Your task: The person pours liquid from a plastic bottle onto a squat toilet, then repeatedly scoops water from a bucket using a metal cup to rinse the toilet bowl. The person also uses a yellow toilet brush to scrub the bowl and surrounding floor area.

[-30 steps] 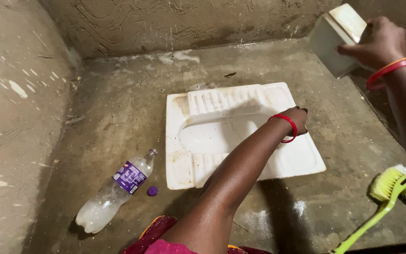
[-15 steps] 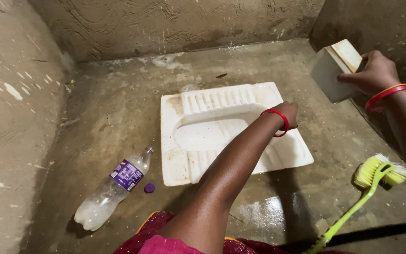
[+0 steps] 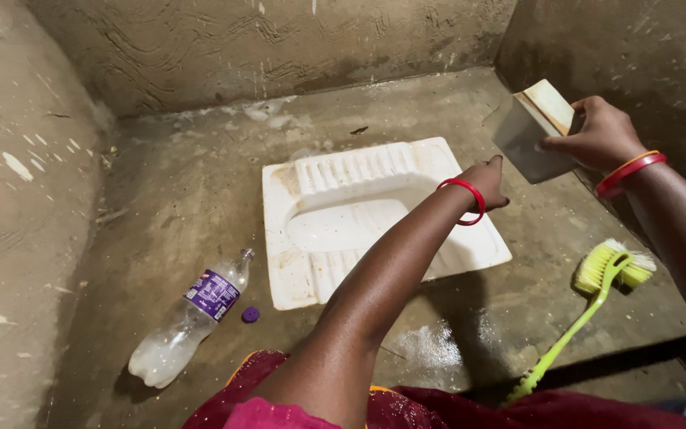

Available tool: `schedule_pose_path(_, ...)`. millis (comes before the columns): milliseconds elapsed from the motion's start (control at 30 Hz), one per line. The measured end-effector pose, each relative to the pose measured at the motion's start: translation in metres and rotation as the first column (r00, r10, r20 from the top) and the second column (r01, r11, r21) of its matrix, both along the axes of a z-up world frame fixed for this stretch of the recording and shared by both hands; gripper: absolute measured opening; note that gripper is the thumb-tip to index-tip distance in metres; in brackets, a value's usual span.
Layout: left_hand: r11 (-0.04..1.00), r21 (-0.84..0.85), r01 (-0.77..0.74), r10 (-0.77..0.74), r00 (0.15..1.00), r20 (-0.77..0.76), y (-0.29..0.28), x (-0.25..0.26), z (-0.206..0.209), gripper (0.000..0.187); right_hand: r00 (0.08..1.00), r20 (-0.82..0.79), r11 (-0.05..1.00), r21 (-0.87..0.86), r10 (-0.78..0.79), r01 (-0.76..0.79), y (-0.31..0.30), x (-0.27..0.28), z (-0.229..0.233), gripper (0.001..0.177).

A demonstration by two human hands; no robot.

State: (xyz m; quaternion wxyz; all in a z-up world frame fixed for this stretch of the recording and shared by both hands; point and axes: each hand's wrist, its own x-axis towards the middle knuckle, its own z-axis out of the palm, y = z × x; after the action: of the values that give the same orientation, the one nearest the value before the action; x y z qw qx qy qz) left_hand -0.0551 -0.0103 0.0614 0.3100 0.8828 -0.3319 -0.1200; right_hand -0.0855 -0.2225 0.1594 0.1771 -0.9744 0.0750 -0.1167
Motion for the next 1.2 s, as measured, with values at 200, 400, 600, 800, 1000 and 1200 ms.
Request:
schedule_pose_path(200,0.998,-0.012,0.056,-0.056,0.998,0.030,-0.011,-0.018,0.002,0.077,1.000,0.015,0.998,0.058,0.003,-0.004,-0.003,-0.042,0.005,0.088)
schedule_pose_path(400,0.985,-0.096,0.144,-0.136,0.988,0.079,-0.031,-0.048,0.012,0.080,0.998,0.023,0.997,0.047,-0.054,0.053,-0.018,-0.098,0.018,0.089)
schedule_pose_path(600,0.966,-0.107,0.234,-0.224,0.969,0.100,-0.062,-0.085,0.020,0.076,0.990,0.019,0.987,0.091,-0.138,0.136,-0.040,-0.155,0.033,0.088)
schedule_pose_path(800,0.924,-0.132,0.358,-0.344,0.931,0.117,-0.102,-0.119,0.018,0.075,0.980,0.035,0.980,0.055,-0.195,0.193,-0.074,-0.213,0.032,0.086)
schedule_pose_path(1000,0.852,-0.193,0.487,-0.464,0.872,0.153,-0.151,-0.176,0.010,0.078,0.996,-0.030,0.953,0.289,-0.088,0.093,-0.144,-0.276,0.017,0.064)
schedule_pose_path(1200,0.750,-0.256,0.610,-0.598,0.791,0.133,-0.196,-0.243,-0.007,0.086,0.979,-0.125,0.912,0.360,-0.164,0.198,-0.209,-0.354,-0.038,0.066)
